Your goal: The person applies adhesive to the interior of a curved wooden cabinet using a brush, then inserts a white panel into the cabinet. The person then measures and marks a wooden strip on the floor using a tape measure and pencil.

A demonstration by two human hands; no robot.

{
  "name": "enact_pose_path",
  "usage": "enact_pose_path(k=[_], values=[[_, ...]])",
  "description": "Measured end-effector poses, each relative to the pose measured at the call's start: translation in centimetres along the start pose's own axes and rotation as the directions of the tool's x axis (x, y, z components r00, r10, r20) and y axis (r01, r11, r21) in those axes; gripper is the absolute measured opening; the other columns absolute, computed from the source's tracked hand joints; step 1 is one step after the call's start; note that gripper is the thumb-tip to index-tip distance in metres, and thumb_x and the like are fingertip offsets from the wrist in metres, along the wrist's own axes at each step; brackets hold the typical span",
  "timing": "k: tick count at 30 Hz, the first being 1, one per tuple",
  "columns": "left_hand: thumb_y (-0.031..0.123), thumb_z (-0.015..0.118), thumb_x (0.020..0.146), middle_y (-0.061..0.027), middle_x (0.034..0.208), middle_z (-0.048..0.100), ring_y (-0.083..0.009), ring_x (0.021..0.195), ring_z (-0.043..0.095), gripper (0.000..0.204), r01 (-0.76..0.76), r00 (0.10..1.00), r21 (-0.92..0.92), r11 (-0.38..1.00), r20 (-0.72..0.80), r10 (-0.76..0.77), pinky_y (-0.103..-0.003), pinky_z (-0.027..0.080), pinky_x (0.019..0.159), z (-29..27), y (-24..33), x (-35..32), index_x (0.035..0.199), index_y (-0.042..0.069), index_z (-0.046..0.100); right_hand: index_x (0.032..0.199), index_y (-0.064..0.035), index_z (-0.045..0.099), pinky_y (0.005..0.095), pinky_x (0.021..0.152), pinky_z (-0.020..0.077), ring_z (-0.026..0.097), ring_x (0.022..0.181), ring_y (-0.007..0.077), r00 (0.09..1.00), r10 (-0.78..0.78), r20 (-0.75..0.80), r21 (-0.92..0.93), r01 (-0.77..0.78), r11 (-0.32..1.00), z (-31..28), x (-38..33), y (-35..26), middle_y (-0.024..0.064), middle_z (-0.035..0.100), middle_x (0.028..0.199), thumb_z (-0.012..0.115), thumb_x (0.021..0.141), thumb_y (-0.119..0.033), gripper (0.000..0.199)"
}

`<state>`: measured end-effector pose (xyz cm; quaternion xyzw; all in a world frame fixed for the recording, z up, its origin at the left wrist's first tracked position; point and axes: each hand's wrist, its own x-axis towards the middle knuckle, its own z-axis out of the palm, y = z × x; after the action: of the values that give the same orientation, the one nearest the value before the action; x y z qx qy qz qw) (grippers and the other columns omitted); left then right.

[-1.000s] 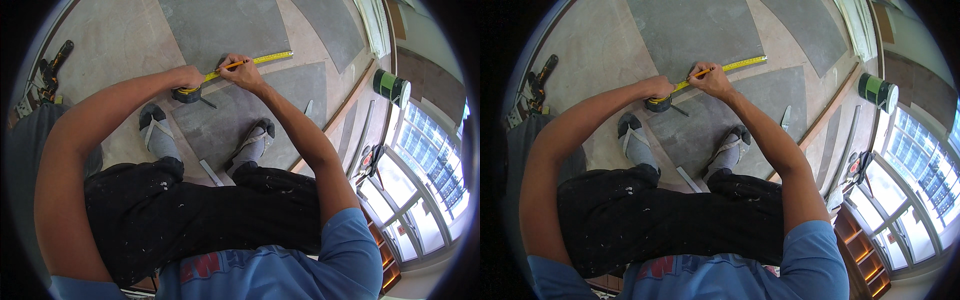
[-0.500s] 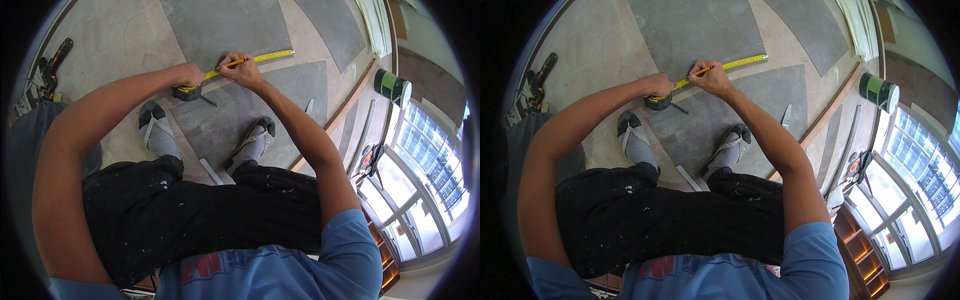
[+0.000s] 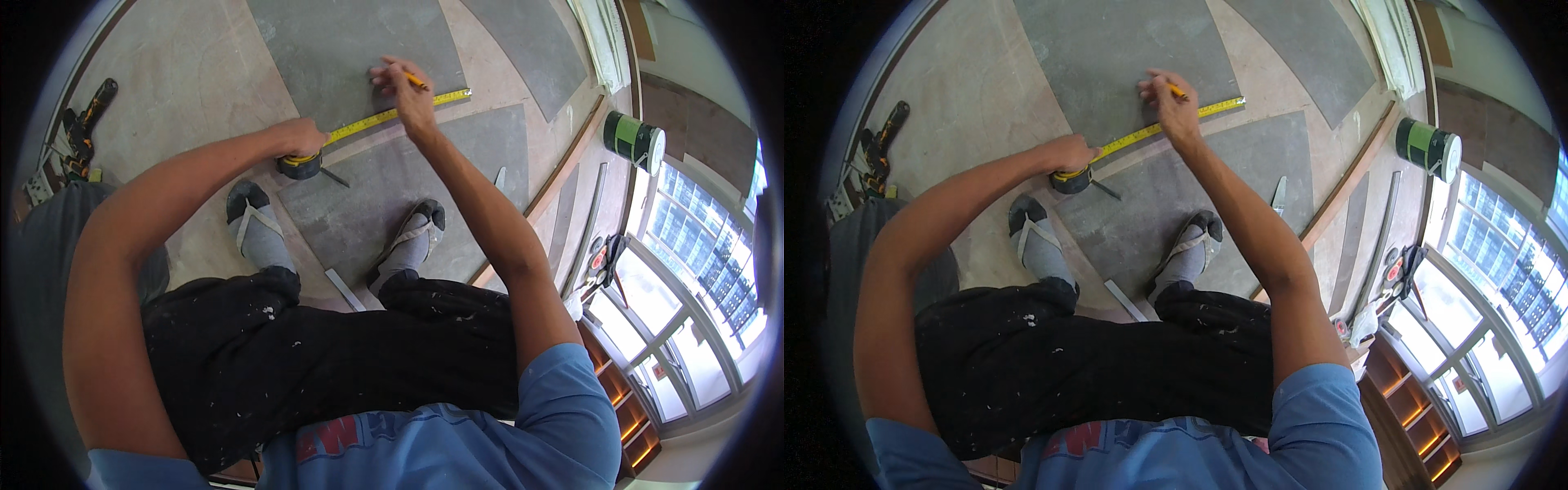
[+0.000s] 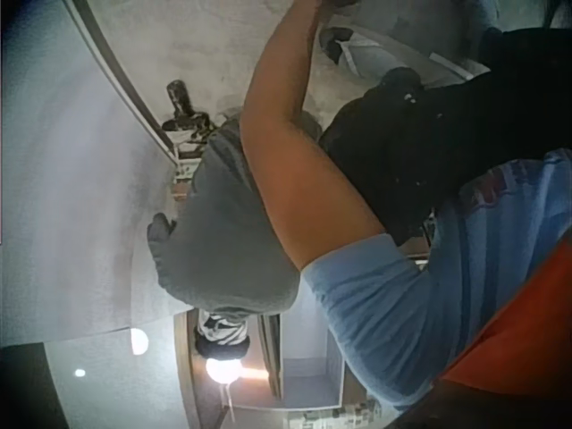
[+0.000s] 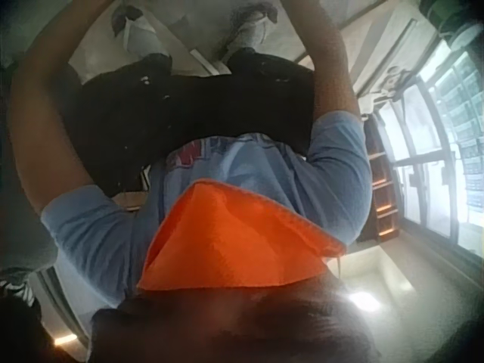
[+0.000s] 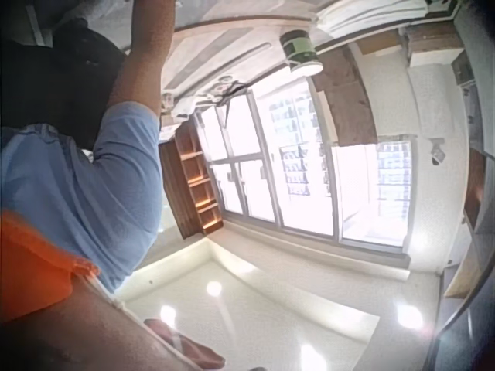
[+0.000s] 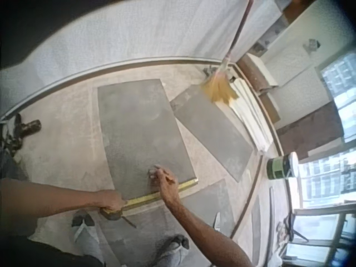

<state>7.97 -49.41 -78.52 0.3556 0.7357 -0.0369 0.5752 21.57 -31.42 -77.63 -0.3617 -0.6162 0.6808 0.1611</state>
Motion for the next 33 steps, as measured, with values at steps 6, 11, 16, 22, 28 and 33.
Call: enact_pose_path(k=[6, 11, 16, 22, 28, 33], values=[[0.051, 0.046, 0.106, -0.0206, 0.073, 0.067, -0.0322, 0.069, 0.066, 0.063, -0.294, 0.955, -0.039, 0.955, -0.055, 0.292, -0.043, 0.051, 0.071, -3.3, -3.0, 0.0, 0.085, -0.002, 0.072, 0.116, 0.0002, 0.065, 0.0411, 0.087, 0.05, 0.064, 0.096, 0.0291, 0.736, -0.621, -0.269, -0.622, 0.36, 0.696, -5.4, 5.2, -5.3, 0.0141, 0.07, 0.103, 0.059, 0.104, -0.018, 0.023], [0.053, 0.045, 0.107, -0.0124, 0.067, 0.064, -0.0226, 0.063, 0.061, 0.064, -0.338, 0.92, -0.03, 0.941, -0.221, 0.323, -0.037, 0.049, 0.066, -12.4, -5.7, -0.6, 0.077, 0.0, 0.067, 0.129, -0.0025, 0.056, 0.0459, 0.097, 0.0439, 0.057, 0.11, 0.0341, 0.544, -0.743, -0.389, -0.752, 0.278, 0.598, -7.5, 9.7, -8.5, 0.0182, 0.062, 0.116, 0.063, 0.1, -0.016, 0.032], [0.055, 0.045, 0.107, -0.0053, 0.069, 0.064, -0.0154, 0.064, 0.06, 0.062, -0.292, 0.907, -0.238, 0.926, -0.377, 0.189, -0.034, 0.049, 0.066, -23.0, -10.8, 1.9, 0.076, 0.004, 0.063, 0.129, -0.0029, 0.055, 0.0476, 0.098, 0.0435, 0.056, 0.112, 0.0399, 0.596, -0.738, -0.316, -0.806, 0.241, 0.54, -7.2, 14.2, -5.7, 0.021, 0.061, 0.117, 0.066, 0.095, -0.015, 0.038], [0.053, 0.044, 0.107, -0.0075, 0.068, 0.063, -0.0174, 0.067, 0.058, 0.062, -0.23, 0.888, -0.129, 0.965, -0.433, 0.154, -0.035, 0.047, 0.069, -33.6, -14.7, 5.6, 0.075, 0.004, 0.065, 0.128, -0.0044, 0.057, 0.0472, 0.101, 0.0432, 0.056, 0.117, 0.0392, 0.757, -0.619, -0.21, -0.775, 0.257, 0.578, -1.4, 17.9, -2.8, 0.0184, 0.062, 0.123, 0.071, 0.092, -0.016, 0.041], [0.061, 0.042, 0.104, -0.0109, 0.072, 0.063, -0.0226, 0.069, 0.057, 0.069, -0.146, 0.881, -0.081, 0.986, -0.464, 0.092, -0.04, 0.046, 0.071, -38.2, -15.4, 8.6, 0.077, 0.003, 0.067, 0.122, -0.0069, 0.058, 0.0528, 0.104, 0.0375, 0.053, 0.121, 0.0339, 0.793, -0.481, -0.373, -0.773, 0.022, 0.634, 2.5, 18.9, -4.1, 0.0146, 0.061, 0.118, 0.082, 0.08, -0.023, 0.05], [0.06, 0.043, 0.104, -0.0112, 0.072, 0.062, -0.0229, 0.07, 0.058, 0.068, -0.142, 0.885, -0.092, 0.986, -0.457, 0.085, -0.04, 0.047, 0.072, -37.8, -14.8, 8.3, 0.078, 0.003, 0.068, 0.112, -0.006, 0.057, 0.0462, 0.094, 0.0466, 0.058, 0.11, 0.0343, 0.858, -0.186, -0.479, -0.607, -0.17, 0.776, 0.8, 21.2, -5.9, 0.0143, 0.061, 0.111, 0.089, 0.073, -0.029, 0.055]])
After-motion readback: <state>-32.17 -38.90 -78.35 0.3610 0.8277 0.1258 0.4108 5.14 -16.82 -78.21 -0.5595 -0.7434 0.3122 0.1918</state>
